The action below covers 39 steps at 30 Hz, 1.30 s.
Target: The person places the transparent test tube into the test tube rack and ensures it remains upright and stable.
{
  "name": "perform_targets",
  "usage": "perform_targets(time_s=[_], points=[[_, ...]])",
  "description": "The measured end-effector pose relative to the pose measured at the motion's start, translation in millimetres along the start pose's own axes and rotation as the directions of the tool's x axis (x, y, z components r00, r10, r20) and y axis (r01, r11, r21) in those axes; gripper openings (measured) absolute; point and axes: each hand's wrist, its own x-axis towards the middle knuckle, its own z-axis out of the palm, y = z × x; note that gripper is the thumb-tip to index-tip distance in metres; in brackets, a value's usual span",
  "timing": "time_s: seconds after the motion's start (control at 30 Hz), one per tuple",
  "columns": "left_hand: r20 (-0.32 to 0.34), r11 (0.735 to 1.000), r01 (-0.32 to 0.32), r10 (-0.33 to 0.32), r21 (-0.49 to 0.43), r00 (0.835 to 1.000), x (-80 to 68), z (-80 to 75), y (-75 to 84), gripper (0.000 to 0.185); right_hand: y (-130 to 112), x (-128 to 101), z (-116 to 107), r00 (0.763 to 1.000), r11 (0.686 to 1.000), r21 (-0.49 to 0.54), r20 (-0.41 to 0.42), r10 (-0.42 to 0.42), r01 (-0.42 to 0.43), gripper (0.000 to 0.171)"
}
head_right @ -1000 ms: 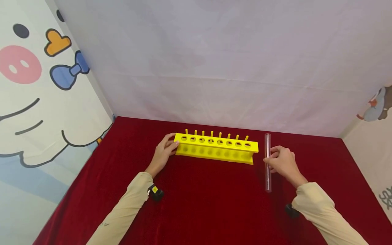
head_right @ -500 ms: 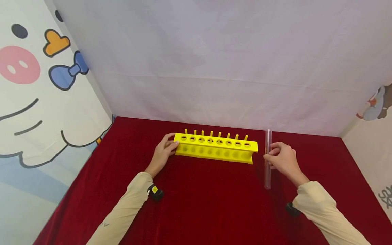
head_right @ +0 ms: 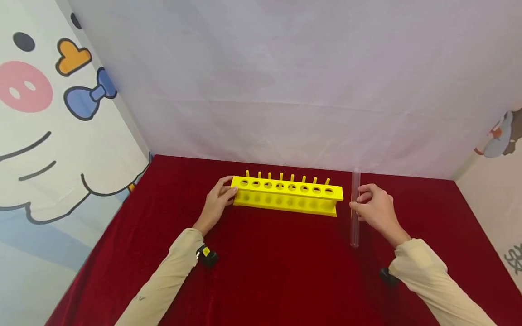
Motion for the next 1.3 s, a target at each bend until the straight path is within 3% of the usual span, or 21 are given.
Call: perform_targets(time_s=[1.3], points=[[-0.006,1.0,-0.011,0.011,-0.009,1.0,-0.8,0.9,0.5,0.044,-11.8,-1.5,-5.5,0.994,0.997,0.052,-0.094,-0.056,0.061,0.046]])
